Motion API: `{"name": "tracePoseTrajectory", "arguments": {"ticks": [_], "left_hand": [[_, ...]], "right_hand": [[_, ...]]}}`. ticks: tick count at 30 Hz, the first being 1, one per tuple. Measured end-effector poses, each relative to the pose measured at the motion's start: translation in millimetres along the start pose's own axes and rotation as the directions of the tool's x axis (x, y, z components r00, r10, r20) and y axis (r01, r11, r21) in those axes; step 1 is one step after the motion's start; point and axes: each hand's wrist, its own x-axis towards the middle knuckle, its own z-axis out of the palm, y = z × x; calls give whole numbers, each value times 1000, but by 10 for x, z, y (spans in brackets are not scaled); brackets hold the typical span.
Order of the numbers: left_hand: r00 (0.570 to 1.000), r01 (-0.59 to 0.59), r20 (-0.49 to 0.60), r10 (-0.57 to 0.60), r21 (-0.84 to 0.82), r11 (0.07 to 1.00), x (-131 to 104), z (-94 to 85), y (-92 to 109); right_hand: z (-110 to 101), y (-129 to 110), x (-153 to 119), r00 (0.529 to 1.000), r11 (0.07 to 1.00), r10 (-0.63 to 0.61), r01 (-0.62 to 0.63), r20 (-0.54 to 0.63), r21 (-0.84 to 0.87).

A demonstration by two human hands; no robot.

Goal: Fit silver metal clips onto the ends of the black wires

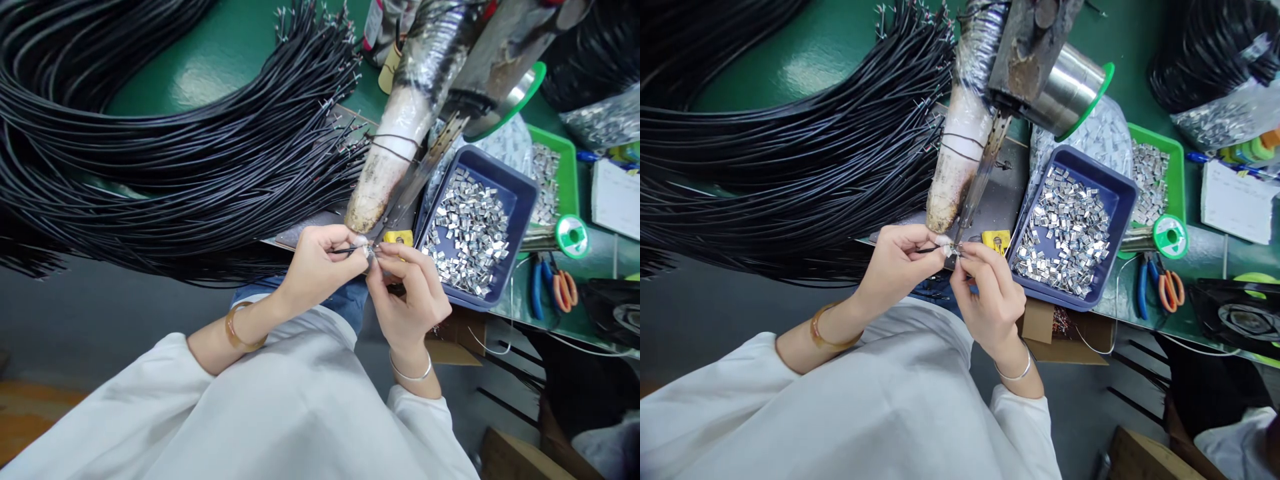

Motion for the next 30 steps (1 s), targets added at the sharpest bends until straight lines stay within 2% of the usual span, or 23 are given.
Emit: {"name": "tracePoseTrajectory", "arguments": {"ticks": [16,23,30], "left_hand": [[998,63,14,-62,-65,996,14,5,81],[998,44,49,-43,-21,999,40,-28,86],[999,32,40,-31,-12,999,22,-18,44]], "right_hand": [[-46,-43,34,1000,999,22,-23,7,32],[-48,-43,32,1000,1000,-17,17,24,4],[-46,-19,18,1000,999,9,-10,24,50]]}}
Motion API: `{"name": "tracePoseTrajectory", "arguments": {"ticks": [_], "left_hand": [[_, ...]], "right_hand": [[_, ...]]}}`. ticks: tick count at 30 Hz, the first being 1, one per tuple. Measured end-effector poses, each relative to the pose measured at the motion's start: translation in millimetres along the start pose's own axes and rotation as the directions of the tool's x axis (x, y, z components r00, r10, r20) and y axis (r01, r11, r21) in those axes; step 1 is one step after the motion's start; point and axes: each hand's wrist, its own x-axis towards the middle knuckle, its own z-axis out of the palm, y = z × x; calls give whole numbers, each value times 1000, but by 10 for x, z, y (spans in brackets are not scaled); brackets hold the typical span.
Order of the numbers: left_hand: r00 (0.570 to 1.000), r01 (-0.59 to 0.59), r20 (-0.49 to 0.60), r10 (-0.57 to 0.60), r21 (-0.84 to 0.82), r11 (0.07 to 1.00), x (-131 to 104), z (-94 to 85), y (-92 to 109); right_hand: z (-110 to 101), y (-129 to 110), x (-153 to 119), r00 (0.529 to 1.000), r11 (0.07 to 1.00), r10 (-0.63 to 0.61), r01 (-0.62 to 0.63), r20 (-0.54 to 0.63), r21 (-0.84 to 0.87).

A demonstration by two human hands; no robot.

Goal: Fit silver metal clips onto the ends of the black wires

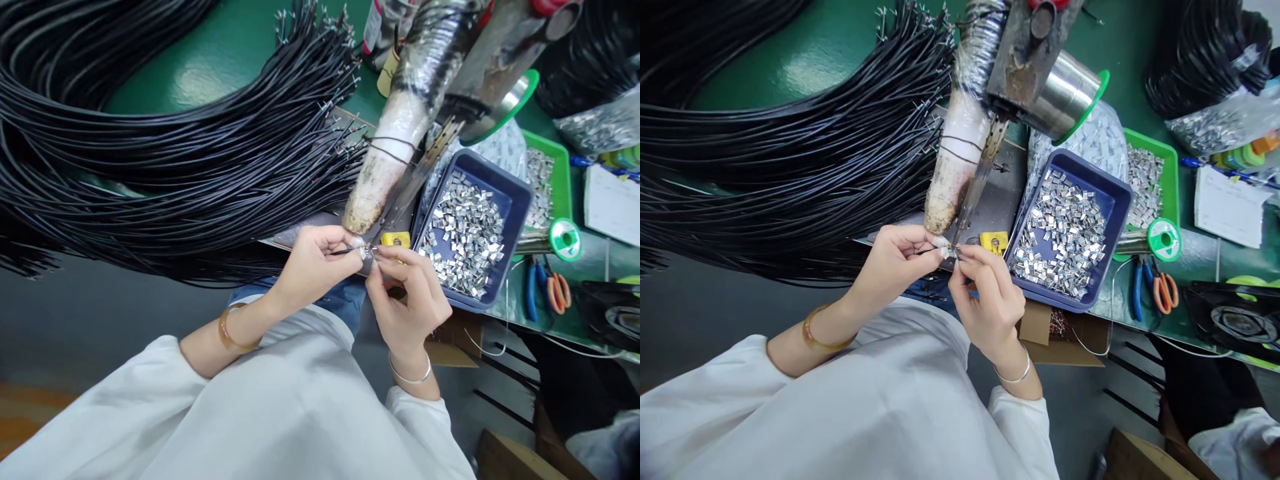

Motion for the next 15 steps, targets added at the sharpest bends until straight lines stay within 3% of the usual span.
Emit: {"name": "tracePoseTrajectory", "arguments": {"ticks": [15], "left_hand": [[993,-98,67,96,21,995,-31,-2,-70]], "right_hand": [[16,25,-41,999,999,24,-23,-29,27]]}}
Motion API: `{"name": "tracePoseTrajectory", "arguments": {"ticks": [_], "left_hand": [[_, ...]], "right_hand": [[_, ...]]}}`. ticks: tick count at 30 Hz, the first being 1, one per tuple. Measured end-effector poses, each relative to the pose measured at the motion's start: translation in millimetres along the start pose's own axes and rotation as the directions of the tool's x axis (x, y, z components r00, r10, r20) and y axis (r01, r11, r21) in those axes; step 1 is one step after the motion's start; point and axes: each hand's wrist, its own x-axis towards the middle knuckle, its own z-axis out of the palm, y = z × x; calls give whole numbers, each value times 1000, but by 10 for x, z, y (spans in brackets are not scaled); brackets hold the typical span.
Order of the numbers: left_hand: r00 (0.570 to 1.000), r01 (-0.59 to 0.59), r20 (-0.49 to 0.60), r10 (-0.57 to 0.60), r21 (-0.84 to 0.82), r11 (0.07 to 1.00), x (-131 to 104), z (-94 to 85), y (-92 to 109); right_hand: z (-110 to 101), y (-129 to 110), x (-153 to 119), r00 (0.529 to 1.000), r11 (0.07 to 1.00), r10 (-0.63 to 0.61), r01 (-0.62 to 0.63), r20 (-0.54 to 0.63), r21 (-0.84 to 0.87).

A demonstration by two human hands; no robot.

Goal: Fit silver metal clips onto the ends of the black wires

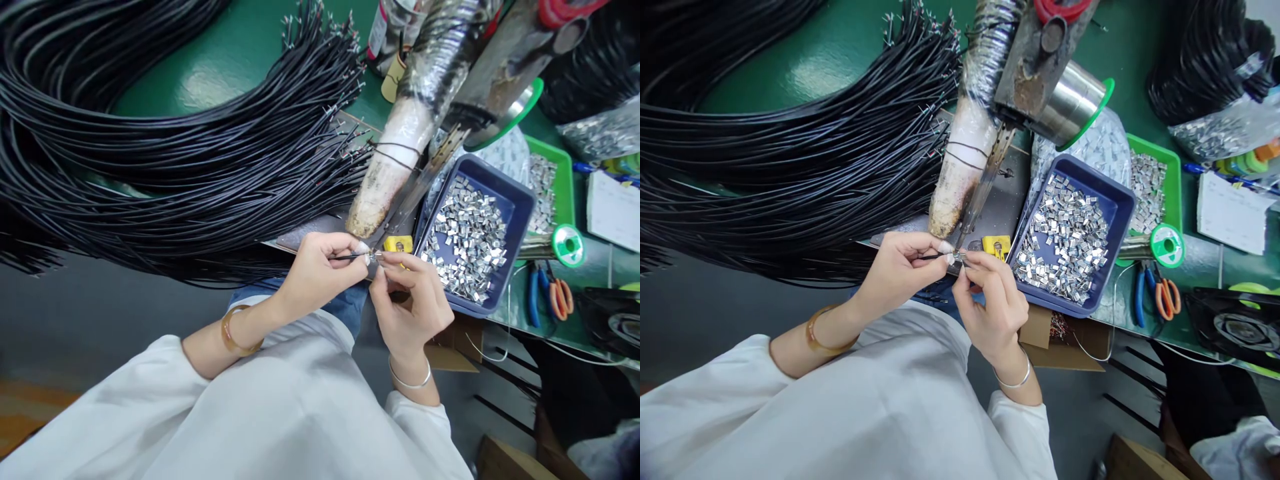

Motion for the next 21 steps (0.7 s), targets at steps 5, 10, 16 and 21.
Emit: {"name": "tracePoseTrajectory", "arguments": {"ticks": [5,10,16,21], "left_hand": [[997,-72,-11,73,65,995,-37,-9,-26],[996,-86,-2,87,61,994,-38,-25,-22],[1000,21,18,-20,-48,999,-6,-40,-12],[999,39,39,-36,-79,996,-17,-99,18]], "right_hand": [[13,-12,28,1000,1000,-21,20,-15,-21],[19,-23,2,998,999,-50,49,-26,-22],[34,3,-58,997,998,-65,64,-34,-17],[12,-7,-7,1000,1000,-10,11,-11,18]]}}
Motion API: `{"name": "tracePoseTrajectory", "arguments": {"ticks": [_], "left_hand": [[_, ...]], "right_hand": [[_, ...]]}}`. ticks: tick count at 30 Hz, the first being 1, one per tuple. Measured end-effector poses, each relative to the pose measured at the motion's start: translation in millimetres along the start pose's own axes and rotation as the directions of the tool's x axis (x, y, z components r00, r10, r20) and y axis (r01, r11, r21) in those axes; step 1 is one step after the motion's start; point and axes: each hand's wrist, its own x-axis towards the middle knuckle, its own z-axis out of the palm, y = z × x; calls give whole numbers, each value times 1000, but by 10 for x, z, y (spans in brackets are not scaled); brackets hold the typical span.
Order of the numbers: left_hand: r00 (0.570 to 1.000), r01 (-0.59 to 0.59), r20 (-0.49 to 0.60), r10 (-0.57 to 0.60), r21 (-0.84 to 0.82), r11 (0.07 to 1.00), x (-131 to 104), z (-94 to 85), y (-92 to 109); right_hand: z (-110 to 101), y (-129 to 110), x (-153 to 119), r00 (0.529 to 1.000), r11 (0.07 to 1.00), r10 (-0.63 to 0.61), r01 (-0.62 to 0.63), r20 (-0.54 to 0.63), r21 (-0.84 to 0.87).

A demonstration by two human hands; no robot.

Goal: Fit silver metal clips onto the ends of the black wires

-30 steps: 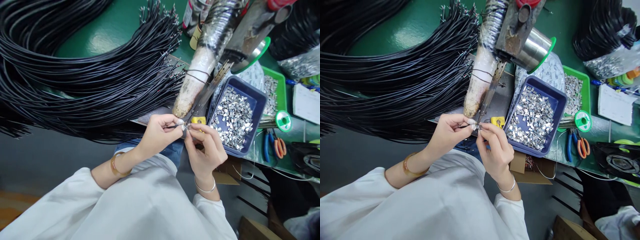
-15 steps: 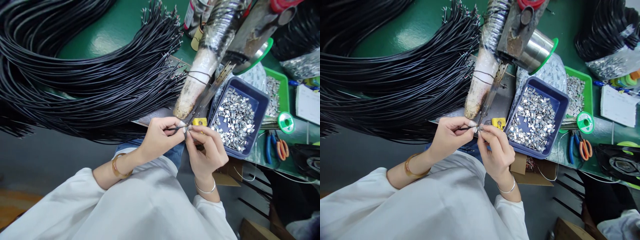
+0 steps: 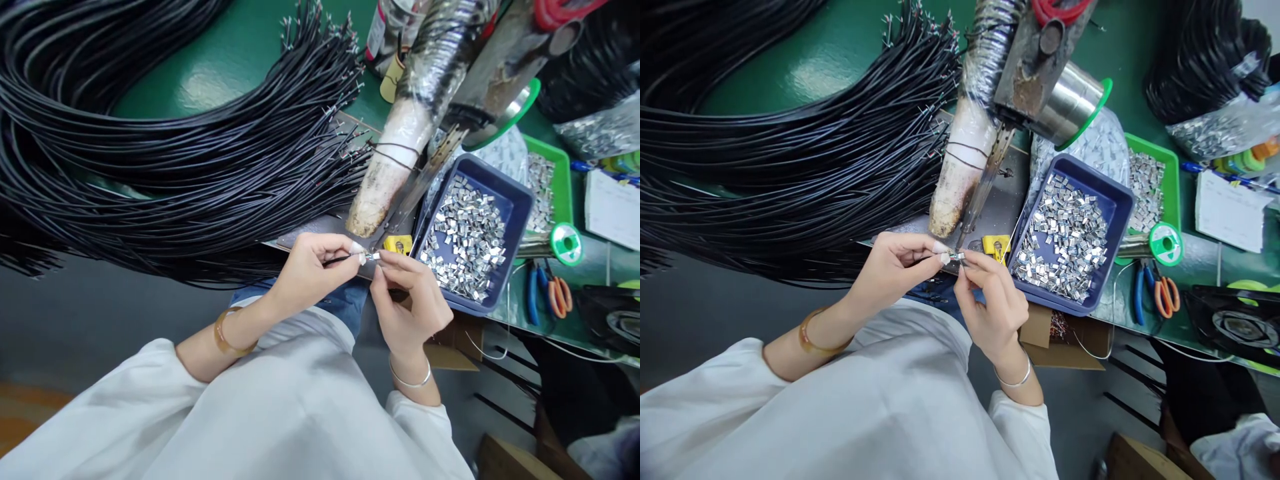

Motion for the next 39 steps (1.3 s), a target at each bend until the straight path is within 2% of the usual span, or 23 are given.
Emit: {"name": "tracePoseTrajectory", "arguments": {"ticks": [6,12,22,25,32,34,36,39], "left_hand": [[996,-77,-35,78,31,997,-9,-22,-2],[987,-148,-35,154,144,978,-6,-46,-45],[985,-165,-12,172,222,961,-3,-79,32],[987,-152,-12,159,238,959,6,-70,45],[998,-29,56,21,141,990,-17,-40,20],[995,-72,82,57,185,980,-49,-39,-1],[981,-188,96,167,289,939,-83,-41,-24],[927,-371,127,352,441,817,-123,-53,-53]], "right_hand": [[-24,16,63,998,997,50,-52,36,58],[-40,2,111,998,996,52,-54,36,67],[-46,-11,121,997,997,55,-58,63,50],[-32,-7,103,998,998,43,-45,50,47],[-84,26,-14,999,997,52,-52,-4,64],[-124,10,-31,1000,1000,23,-23,9,-2],[-147,-22,-30,996,997,-7,14,87,-78],[-135,-68,-19,984,993,6,15,177,-114]]}}
